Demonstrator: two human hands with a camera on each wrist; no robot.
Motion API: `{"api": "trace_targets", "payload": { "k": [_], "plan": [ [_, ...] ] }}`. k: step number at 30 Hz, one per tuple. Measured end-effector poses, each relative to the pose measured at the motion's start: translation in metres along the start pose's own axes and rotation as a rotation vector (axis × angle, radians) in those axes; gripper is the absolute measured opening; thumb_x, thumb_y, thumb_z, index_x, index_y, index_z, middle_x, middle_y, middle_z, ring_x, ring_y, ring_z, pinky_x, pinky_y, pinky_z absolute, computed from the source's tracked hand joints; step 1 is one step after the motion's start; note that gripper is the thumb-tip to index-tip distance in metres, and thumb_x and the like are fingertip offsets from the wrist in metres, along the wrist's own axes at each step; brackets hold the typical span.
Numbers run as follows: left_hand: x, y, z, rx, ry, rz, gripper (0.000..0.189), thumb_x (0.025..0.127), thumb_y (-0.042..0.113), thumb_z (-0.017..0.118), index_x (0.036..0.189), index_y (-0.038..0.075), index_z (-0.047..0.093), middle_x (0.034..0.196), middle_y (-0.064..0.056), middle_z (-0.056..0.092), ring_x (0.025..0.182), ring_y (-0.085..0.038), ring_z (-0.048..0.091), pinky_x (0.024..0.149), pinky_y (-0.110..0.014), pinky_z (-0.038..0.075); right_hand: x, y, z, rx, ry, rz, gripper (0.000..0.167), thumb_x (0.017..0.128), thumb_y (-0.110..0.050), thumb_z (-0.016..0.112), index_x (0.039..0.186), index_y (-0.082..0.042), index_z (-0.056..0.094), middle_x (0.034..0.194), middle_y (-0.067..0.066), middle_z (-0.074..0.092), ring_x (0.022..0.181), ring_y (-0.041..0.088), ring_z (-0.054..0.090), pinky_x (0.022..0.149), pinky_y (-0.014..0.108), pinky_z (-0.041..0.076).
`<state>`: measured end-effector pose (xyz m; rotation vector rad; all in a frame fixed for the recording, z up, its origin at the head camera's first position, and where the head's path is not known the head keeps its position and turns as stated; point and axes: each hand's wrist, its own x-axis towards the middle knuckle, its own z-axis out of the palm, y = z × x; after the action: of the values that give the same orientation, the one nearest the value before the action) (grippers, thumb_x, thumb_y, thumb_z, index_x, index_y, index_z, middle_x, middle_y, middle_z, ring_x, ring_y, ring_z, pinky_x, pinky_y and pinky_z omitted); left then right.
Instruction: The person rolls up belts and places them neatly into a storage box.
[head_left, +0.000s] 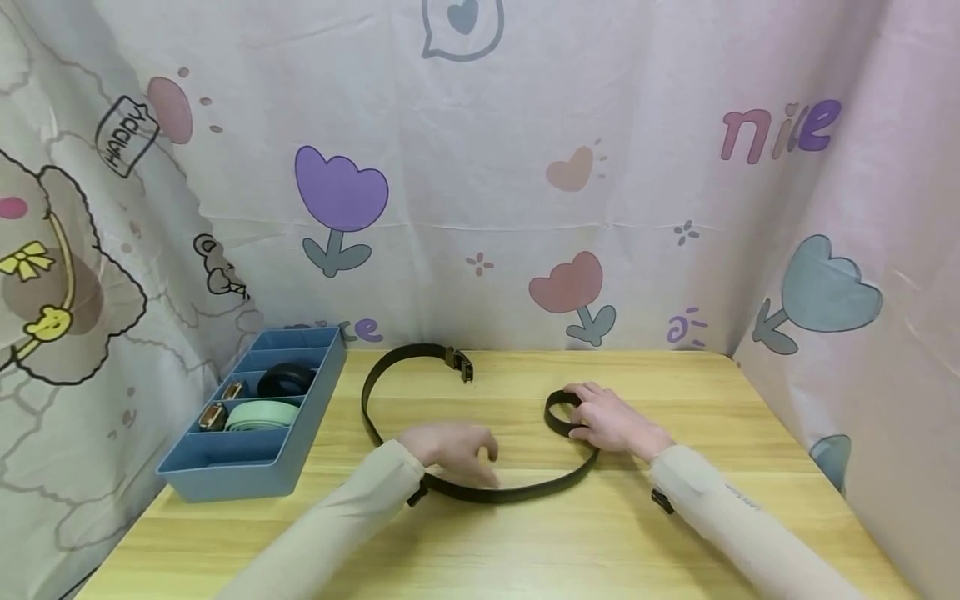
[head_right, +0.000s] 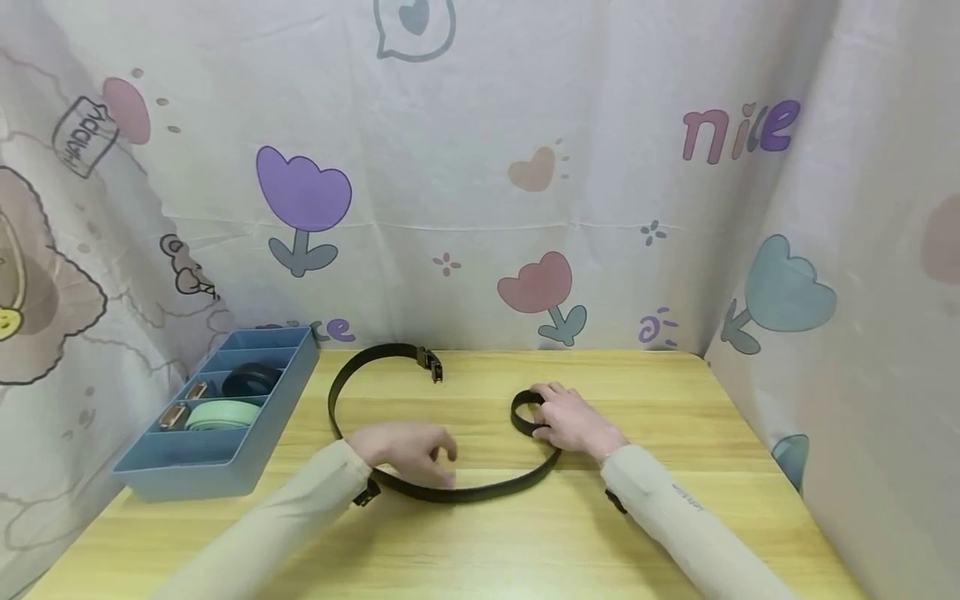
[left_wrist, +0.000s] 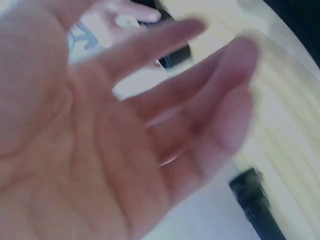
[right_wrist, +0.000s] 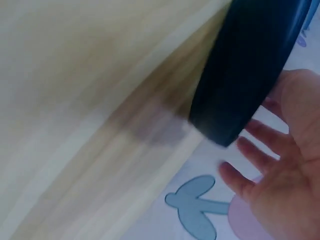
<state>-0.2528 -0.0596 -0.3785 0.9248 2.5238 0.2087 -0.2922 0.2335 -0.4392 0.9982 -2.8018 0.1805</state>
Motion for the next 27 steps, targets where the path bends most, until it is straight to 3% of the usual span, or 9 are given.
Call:
{"api": "trace_targets", "payload": {
  "k": [3,6,9,12,15,19,22,25,27],
  "plan": [
    [0.016,0.012,-0.002,0.042,0.083,0.040,0.046,0.089,0.037,0.071,0.125,0.010,0.064,0.127,-0.004,0.066,0.103,-0.017,0.065,0.092,-0.035,0.052,0.006,-0.006,0.004,-0.006,0.030,-0.020,0.016,0.086,-0.028,0.075,0.075,-0.017,0.071,0.102,0.004,0.065,0.093,0.020,0.059,0.079,0.039,0.049],
    [0.034,0.018,-0.002,0.092,0.158,0.055,0.046,0.092,0.031,0.068,0.132,0.011,0.059,0.129,-0.006,0.065,0.112,-0.020,0.064,0.097,-0.035,0.050,0.014,-0.013,0.007,0.086,0.022,-0.049,0.022,0.087,-0.026,0.073,0.070,-0.017,0.064,0.069,-0.009,0.055,0.063,0.006,0.048,0.060,0.026,0.042],
    [0.051,0.016,0.000,0.121,0.215,0.058,0.045,0.093,0.027,0.067,0.135,0.014,0.055,0.122,-0.007,0.068,0.104,-0.019,0.067,0.093,-0.035,0.052,0.021,-0.022,0.010,0.226,-0.013,-0.077,0.020,0.089,-0.017,0.071,0.072,-0.015,0.061,0.063,-0.012,0.050,0.057,0.000,0.041,0.056,0.020,0.037],
    [0.062,0.012,0.003,0.130,0.212,0.047,0.043,0.092,0.026,0.069,0.133,0.017,0.058,0.116,-0.003,0.070,0.099,-0.015,0.066,0.090,-0.032,0.052,0.026,-0.029,0.013,0.334,-0.046,-0.109,0.011,0.089,-0.006,0.069,0.079,-0.010,0.065,0.069,-0.005,0.058,0.061,0.000,0.043,0.058,0.019,0.039],
    [0.070,0.006,0.007,0.115,0.174,0.030,0.033,0.089,0.026,0.072,0.120,0.016,0.067,0.110,0.000,0.071,0.092,-0.011,0.064,0.084,-0.028,0.052,0.029,-0.034,0.015,0.344,-0.035,-0.099,0.008,0.087,-0.010,0.072,0.085,-0.011,0.065,0.075,0.001,0.064,0.066,0.003,0.048,0.060,0.021,0.042],
    [0.078,-0.001,0.011,0.112,0.197,0.039,0.021,0.085,0.032,0.076,0.098,0.015,0.075,0.093,0.004,0.074,0.079,-0.007,0.064,0.076,-0.023,0.052,0.034,-0.037,0.014,0.212,0.048,-0.109,0.041,0.079,-0.027,0.081,0.111,-0.011,0.063,0.107,0.005,0.067,0.097,0.016,0.061,0.084,0.033,0.052],
    [0.082,-0.004,0.010,0.120,0.222,0.074,0.020,0.081,0.034,0.078,0.092,0.017,0.076,0.085,0.006,0.074,0.074,-0.006,0.065,0.074,-0.021,0.052,0.040,-0.036,0.012,0.124,0.056,-0.161,0.073,0.075,-0.035,0.083,0.135,-0.003,0.054,0.137,0.015,0.056,0.129,0.034,0.050,0.106,0.050,0.041],
    [0.084,-0.007,0.009,0.134,0.222,0.097,0.015,0.083,0.032,0.077,0.088,0.018,0.076,0.077,0.008,0.073,0.068,-0.004,0.063,0.069,-0.020,0.051,0.048,-0.034,0.009,0.105,-0.018,-0.189,0.080,0.075,-0.038,0.081,0.140,-0.003,0.051,0.147,0.018,0.048,0.140,0.042,0.036,0.110,0.060,0.031],
    [0.085,-0.008,0.009,0.144,0.226,0.108,0.012,0.084,0.030,0.076,0.084,0.018,0.076,0.071,0.010,0.070,0.063,-0.003,0.060,0.065,-0.019,0.049,0.052,-0.033,0.008,0.085,-0.056,-0.188,0.077,0.075,-0.041,0.080,0.138,-0.005,0.054,0.146,0.016,0.049,0.140,0.041,0.037,0.109,0.061,0.032]
  ]
}}
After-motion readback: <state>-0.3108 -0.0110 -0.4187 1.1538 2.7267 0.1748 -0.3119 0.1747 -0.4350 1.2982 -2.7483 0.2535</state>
